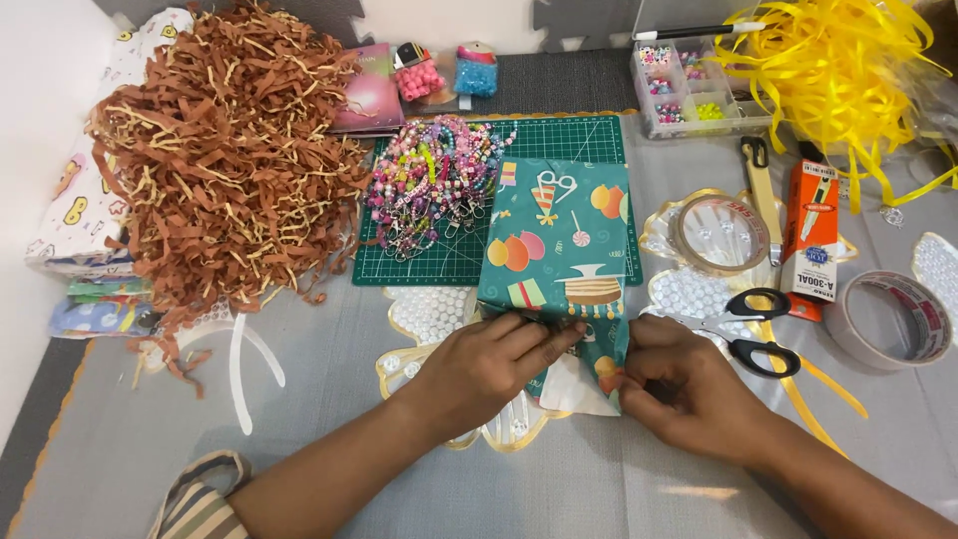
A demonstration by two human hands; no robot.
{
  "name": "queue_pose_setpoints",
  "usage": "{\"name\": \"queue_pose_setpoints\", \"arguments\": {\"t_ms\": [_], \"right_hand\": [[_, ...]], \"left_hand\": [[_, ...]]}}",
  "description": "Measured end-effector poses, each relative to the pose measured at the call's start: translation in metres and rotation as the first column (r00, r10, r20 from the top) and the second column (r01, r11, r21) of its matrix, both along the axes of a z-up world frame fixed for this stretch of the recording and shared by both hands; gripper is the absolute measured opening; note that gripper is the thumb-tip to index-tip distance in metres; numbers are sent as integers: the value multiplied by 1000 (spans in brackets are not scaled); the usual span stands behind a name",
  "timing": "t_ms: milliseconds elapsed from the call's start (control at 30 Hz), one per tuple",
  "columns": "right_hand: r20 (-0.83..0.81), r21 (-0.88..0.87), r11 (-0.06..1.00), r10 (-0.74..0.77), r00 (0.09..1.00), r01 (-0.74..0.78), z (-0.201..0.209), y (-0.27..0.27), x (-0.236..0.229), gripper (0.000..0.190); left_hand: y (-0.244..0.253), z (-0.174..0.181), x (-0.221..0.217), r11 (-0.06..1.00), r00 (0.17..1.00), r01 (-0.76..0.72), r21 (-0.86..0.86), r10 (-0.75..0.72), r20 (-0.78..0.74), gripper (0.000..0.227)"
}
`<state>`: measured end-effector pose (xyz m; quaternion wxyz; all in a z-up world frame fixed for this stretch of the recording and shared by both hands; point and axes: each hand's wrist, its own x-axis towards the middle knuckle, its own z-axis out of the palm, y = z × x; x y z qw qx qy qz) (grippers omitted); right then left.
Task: Wrapping a small box with decorative paper using tape and scissors
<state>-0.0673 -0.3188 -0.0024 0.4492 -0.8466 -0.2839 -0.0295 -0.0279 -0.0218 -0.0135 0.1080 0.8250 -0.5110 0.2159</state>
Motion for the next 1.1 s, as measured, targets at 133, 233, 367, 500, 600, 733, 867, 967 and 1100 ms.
{"name": "queue_pose_setpoints", "arguments": {"t_ms": [133, 233, 367, 500, 600, 733, 867, 967, 1100], "right_hand": [[92, -144, 990, 11, 996, 2, 4, -11, 6, 37], [182, -194, 964, -146, 972, 181, 18, -17, 4, 24], [699, -366, 872, 26, 715, 326, 24, -31, 7, 25], [753, -534, 789, 282, 594, 303, 13, -27, 18, 32], [607, -505, 858, 272, 746, 98, -8, -37, 32, 39], [594, -556, 826, 315, 740, 93, -11, -50, 47, 33], [719, -401, 913, 261, 644, 77, -5, -28, 57, 12], [817, -235, 969, 156, 555, 73, -3, -20, 58, 11], [870, -186, 955, 50, 491, 232, 6, -19, 46, 23]], "left_hand": [[2, -5, 3, 1000, 998, 16, 20, -15, -56, 62], [2, -8, 4, 1000, 998, 6, 17, -5, -60, 64], [2, -12, 5, 998, 999, -1, 62, 3, -39, 70], [0, -16, 6, 999, 998, 6, 34, -3, -70, 59], [1, -24, 7, 1000, 998, -5, -30, 3, -64, 55], [7, -30, 14, 987, 985, 100, -129, -116, -126, 43], [4, -36, 17, 977, 992, 109, -182, -118, -41, 37], [3, -32, 18, 969, 992, 104, -223, -117, -47, 32], [3, -25, 16, 965, 991, 99, -242, -117, -64, 30]]}}
